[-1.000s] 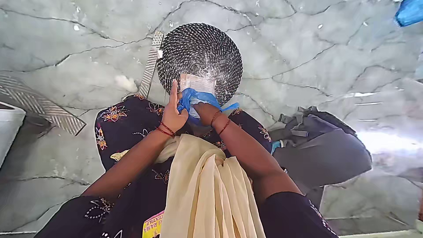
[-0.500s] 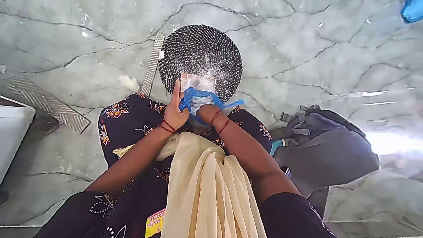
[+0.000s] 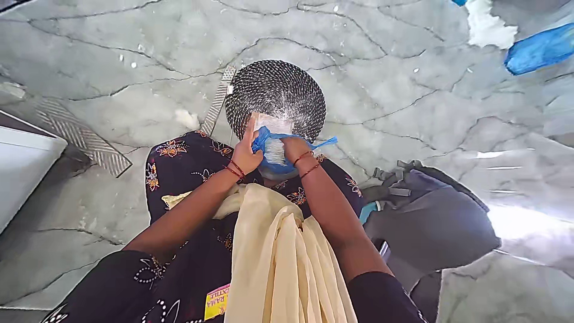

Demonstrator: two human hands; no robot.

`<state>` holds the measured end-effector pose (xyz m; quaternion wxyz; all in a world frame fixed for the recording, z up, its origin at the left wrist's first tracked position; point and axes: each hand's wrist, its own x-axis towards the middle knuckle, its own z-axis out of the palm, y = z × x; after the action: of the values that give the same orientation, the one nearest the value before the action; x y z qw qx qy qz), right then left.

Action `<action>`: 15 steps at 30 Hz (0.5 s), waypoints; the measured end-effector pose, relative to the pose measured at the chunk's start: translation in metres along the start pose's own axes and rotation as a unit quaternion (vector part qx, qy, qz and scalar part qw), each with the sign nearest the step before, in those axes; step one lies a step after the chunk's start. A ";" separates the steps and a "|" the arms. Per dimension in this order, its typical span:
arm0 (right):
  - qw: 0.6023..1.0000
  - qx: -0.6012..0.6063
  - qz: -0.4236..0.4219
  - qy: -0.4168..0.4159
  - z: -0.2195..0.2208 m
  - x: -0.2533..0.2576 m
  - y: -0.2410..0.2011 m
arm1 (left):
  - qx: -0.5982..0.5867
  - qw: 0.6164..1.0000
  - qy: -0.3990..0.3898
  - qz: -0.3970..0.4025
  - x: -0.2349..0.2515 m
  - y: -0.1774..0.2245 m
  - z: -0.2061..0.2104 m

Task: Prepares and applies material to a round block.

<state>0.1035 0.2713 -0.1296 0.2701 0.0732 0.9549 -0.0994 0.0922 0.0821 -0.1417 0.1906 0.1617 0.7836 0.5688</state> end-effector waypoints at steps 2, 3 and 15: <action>0.999 -0.022 0.020 -0.016 0.001 0.006 -0.007 | 0.002 1.000 0.001 0.006 -0.001 -0.004 0.001; 0.999 -0.032 0.028 -0.024 0.001 0.009 -0.009 | 0.005 1.000 0.006 0.015 -0.002 -0.006 0.001; 0.998 -0.021 0.010 -0.063 0.009 0.016 -0.002 | 0.033 0.999 0.025 0.014 -0.002 -0.015 -0.004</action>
<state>0.0945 0.2684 -0.1452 0.3325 0.0704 0.9370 -0.0809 0.0915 0.0730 -0.1545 0.1574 0.1649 0.8039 0.5493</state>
